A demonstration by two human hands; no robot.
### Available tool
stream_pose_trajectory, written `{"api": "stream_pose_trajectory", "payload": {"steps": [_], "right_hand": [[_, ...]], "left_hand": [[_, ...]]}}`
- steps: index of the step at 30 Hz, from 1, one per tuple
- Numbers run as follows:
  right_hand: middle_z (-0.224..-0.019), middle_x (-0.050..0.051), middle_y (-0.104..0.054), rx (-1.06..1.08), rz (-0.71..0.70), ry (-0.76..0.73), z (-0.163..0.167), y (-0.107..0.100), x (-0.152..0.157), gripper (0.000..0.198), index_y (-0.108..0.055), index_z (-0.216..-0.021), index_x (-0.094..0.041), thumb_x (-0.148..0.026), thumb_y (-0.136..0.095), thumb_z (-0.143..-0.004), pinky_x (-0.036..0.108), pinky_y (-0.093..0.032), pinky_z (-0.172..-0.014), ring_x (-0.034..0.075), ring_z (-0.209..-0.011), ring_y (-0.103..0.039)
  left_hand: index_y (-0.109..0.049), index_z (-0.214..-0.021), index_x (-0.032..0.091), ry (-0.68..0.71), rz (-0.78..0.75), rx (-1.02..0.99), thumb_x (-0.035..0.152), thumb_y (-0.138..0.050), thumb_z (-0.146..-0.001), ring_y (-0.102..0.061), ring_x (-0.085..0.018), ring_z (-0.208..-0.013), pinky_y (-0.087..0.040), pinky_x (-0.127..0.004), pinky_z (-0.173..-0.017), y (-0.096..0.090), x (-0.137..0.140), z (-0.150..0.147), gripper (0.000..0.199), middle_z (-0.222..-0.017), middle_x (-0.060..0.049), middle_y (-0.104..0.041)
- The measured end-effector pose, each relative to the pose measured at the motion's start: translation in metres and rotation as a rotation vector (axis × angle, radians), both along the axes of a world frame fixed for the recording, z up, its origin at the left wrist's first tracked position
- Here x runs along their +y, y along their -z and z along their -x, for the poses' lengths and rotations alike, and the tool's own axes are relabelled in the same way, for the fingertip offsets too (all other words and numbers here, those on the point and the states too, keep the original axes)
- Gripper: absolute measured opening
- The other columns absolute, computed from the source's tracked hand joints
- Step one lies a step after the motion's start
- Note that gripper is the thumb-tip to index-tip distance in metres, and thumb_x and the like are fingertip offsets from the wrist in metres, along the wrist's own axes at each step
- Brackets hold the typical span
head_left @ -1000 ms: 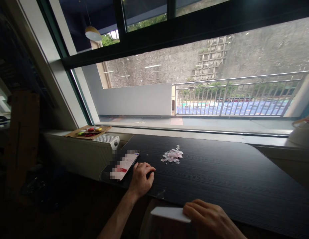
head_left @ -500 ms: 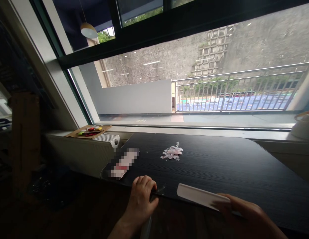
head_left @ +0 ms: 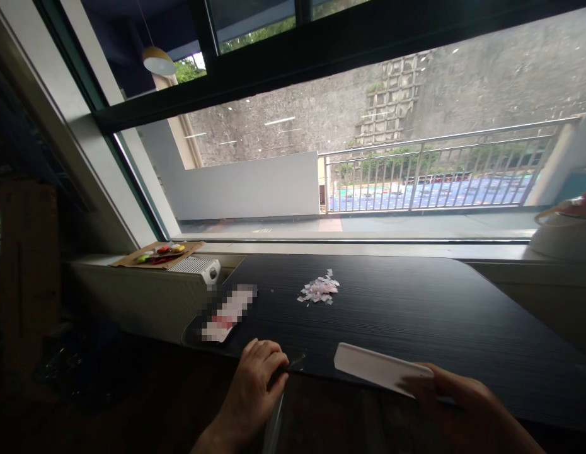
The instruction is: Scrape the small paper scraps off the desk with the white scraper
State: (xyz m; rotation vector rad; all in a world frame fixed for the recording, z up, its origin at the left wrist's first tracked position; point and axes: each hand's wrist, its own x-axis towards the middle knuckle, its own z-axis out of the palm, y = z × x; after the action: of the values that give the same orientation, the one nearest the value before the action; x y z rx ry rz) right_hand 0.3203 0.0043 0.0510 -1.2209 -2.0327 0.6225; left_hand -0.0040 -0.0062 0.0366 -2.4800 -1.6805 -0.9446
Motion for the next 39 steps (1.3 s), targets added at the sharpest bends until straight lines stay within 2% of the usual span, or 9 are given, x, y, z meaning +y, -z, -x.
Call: {"api": "stream_pose_trajectory", "payload": {"steps": [3,5,12,19,23,28,33,36,39], "right_hand": [[-0.072,0.003,-0.073,-0.004,0.024,-0.001,0.001,-0.001,-0.002,0.031,-0.070,-0.079,-0.021,-0.032,-0.044,-0.091,0.021,-0.053,-0.058,0.019,-0.064,-0.068],[-0.069,0.002,-0.072,0.033,0.009,0.006,0.002,-0.001,-0.004,0.030,-0.070,-0.079,-0.021,-0.033,-0.046,-0.090,0.020,-0.052,-0.056,0.018,-0.062,-0.067],[-0.068,0.004,-0.072,0.138,-0.013,0.061,0.001,0.003,-0.006,0.029,-0.072,-0.077,-0.020,-0.037,-0.050,-0.088,0.022,-0.051,-0.056,0.018,-0.060,-0.065],[-0.070,0.000,-0.073,0.115,-0.009,0.063,0.000,0.003,-0.006,0.024,-0.071,-0.078,-0.022,-0.036,-0.054,-0.087,0.020,-0.051,-0.056,0.017,-0.061,-0.066],[-0.072,0.000,-0.073,0.129,-0.014,0.058,0.001,0.001,-0.005,0.021,-0.072,-0.080,-0.022,-0.034,-0.055,-0.086,0.020,-0.052,-0.057,0.017,-0.063,-0.067],[-0.072,0.000,-0.073,0.109,-0.021,0.037,0.000,-0.001,-0.007,0.021,-0.072,-0.081,-0.022,-0.031,-0.054,-0.086,0.020,-0.053,-0.057,0.017,-0.064,-0.068],[-0.078,0.002,-0.077,0.176,-0.079,0.105,-0.011,0.004,0.009,0.018,-0.074,-0.082,-0.023,-0.034,-0.060,-0.082,0.023,-0.056,-0.063,0.020,-0.071,-0.072],[-0.086,0.005,-0.078,0.222,-0.112,0.207,-0.016,0.003,0.042,0.020,-0.074,-0.086,-0.022,-0.037,-0.063,-0.078,0.028,-0.058,-0.068,0.024,-0.079,-0.073],[-0.089,0.008,-0.077,0.118,-0.085,0.242,-0.006,-0.005,0.086,0.027,-0.072,-0.092,-0.020,-0.039,-0.055,-0.083,0.033,-0.057,-0.067,0.027,-0.081,-0.072]], "left_hand": [[-0.062,-0.080,0.025,0.003,0.008,0.017,0.011,-0.053,-0.077,-0.062,-0.018,-0.082,-0.035,-0.054,-0.102,0.001,0.002,0.002,0.017,-0.084,0.000,-0.064],[-0.064,-0.075,0.025,-0.001,0.015,0.017,0.013,-0.053,-0.079,-0.061,-0.017,-0.079,-0.036,-0.052,-0.101,-0.001,0.002,0.002,0.017,-0.080,0.001,-0.063],[-0.069,-0.072,0.025,-0.019,0.061,-0.044,0.018,-0.056,-0.079,-0.059,-0.019,-0.078,-0.047,-0.038,-0.083,-0.008,-0.008,0.002,0.016,-0.076,-0.002,-0.063],[-0.063,-0.068,0.022,-0.093,0.437,-0.403,0.030,-0.055,-0.080,-0.059,-0.017,-0.073,-0.047,-0.028,-0.070,-0.022,-0.022,-0.003,0.016,-0.074,0.000,-0.062],[-0.054,-0.064,0.021,-0.148,0.509,-0.394,0.029,-0.060,-0.074,-0.056,-0.015,-0.070,-0.046,-0.026,-0.067,-0.031,-0.023,-0.013,0.015,-0.072,0.002,-0.059],[-0.050,-0.063,0.022,-0.106,0.505,-0.336,0.023,-0.060,-0.072,-0.055,-0.016,-0.074,-0.045,-0.026,-0.069,-0.030,-0.023,-0.021,0.013,-0.072,0.002,-0.058],[-0.061,-0.065,0.021,-0.011,0.458,-0.334,0.024,-0.057,-0.077,-0.057,-0.016,-0.078,-0.046,-0.027,-0.073,-0.034,-0.019,-0.018,0.013,-0.076,0.000,-0.060],[-0.063,-0.057,0.021,-0.034,0.306,-0.290,0.034,-0.052,-0.083,-0.058,-0.016,-0.076,-0.047,-0.027,-0.072,-0.035,-0.002,-0.014,0.031,-0.075,-0.002,-0.060],[-0.053,-0.046,0.021,-0.134,0.069,-0.279,0.038,-0.048,-0.085,-0.058,-0.016,-0.071,-0.049,-0.029,-0.069,-0.030,0.030,-0.008,0.044,-0.067,-0.002,-0.057]]}}
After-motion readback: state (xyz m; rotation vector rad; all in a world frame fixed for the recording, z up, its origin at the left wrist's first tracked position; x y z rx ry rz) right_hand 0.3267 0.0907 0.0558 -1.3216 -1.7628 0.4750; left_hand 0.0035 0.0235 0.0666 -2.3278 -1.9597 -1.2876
